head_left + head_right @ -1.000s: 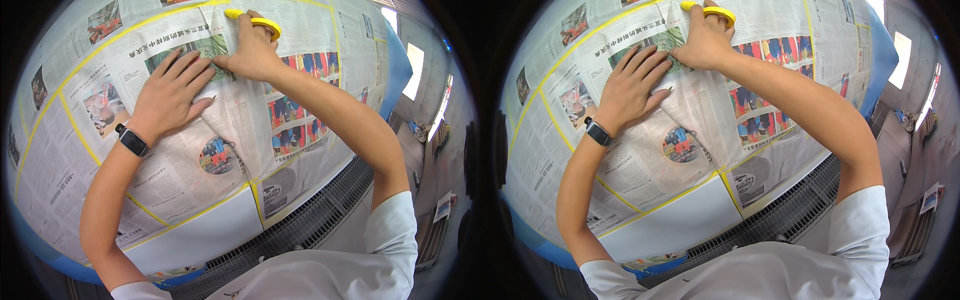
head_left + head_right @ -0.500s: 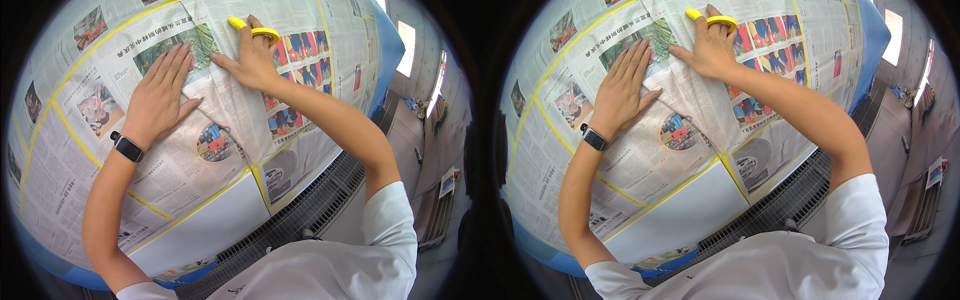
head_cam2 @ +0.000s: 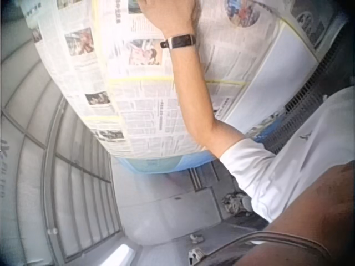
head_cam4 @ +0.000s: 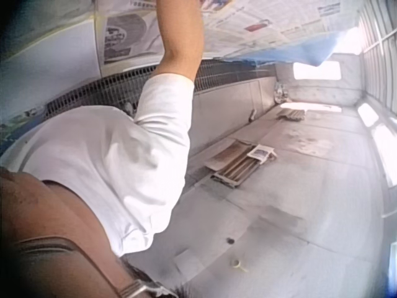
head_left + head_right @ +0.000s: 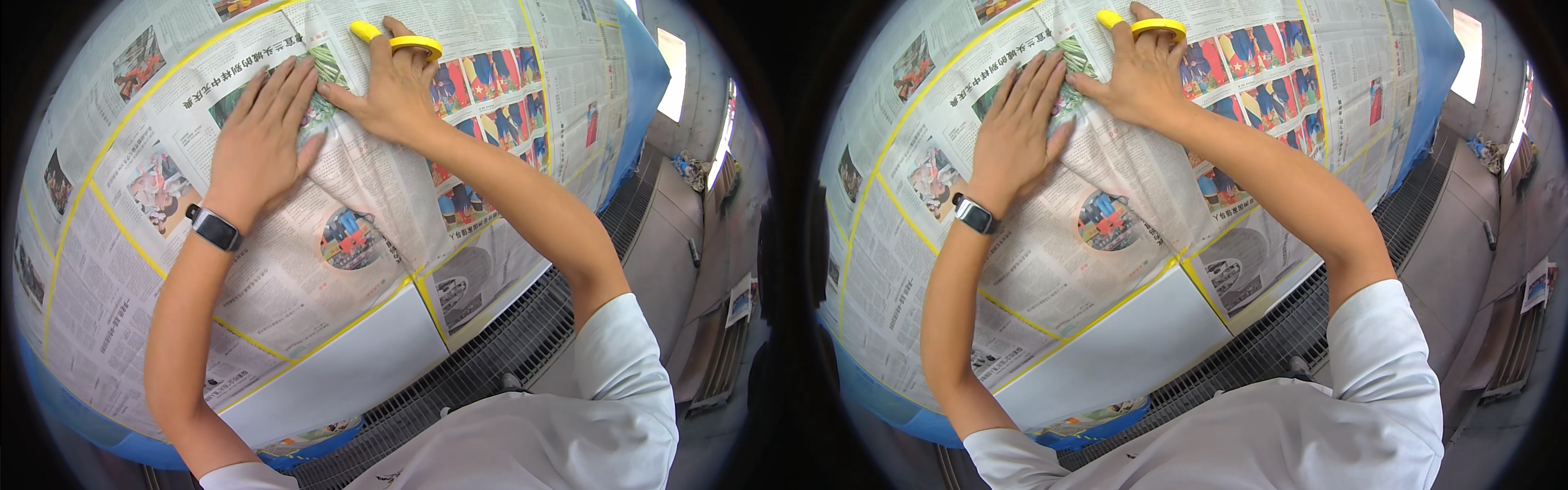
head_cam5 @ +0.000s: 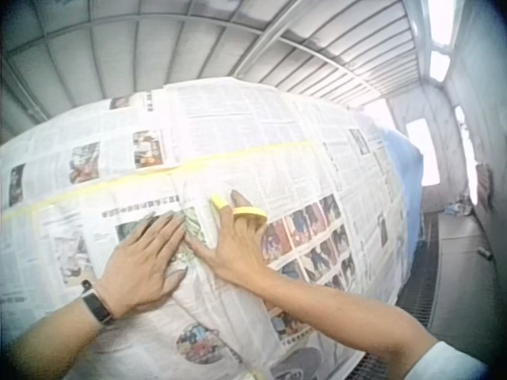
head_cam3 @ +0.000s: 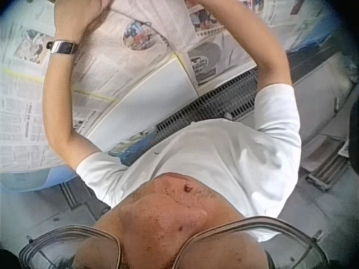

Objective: The person sits by a car wheel, then retrieves newspapers and uses yellow tape to affix them to the side of a blue and white vehicle. The person smooths the newspaper and applies tape along the edges to secure the coverage.

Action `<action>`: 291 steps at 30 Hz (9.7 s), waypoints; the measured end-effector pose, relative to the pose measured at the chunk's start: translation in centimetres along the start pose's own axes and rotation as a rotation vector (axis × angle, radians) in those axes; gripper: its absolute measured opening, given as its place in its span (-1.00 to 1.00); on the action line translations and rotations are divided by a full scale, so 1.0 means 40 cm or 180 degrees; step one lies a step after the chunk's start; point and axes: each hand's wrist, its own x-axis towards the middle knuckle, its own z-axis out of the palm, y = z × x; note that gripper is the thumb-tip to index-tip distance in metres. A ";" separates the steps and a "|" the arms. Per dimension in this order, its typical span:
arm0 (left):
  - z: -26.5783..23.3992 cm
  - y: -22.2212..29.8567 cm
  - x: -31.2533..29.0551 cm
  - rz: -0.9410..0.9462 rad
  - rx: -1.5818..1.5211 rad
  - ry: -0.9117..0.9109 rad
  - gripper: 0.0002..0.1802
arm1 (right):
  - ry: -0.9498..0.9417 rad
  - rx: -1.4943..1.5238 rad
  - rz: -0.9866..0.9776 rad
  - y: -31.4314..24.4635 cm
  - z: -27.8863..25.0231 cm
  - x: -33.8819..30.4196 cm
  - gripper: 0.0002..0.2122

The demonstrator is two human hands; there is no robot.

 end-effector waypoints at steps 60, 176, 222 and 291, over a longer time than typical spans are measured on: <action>-0.165 0.342 -0.576 -0.0353 -0.0441 0.0322 -0.34 | -0.2306 0.0795 -0.0481 0.187 -0.065 0.212 -0.16; 0.648 2.339 0.982 -0.2721 -0.4906 -0.5242 -0.39 | -0.1376 0.1828 0.2745 2.818 -0.829 -0.921 -0.82; 0.333 2.473 0.634 -0.4140 -0.3566 -0.4840 -0.47 | -0.0426 0.2684 0.4375 2.777 -0.877 -1.135 -0.64; 0.509 1.889 0.379 -0.7082 -0.0736 0.0300 -0.32 | -0.0581 0.2318 0.5146 2.976 -0.699 -1.140 -0.50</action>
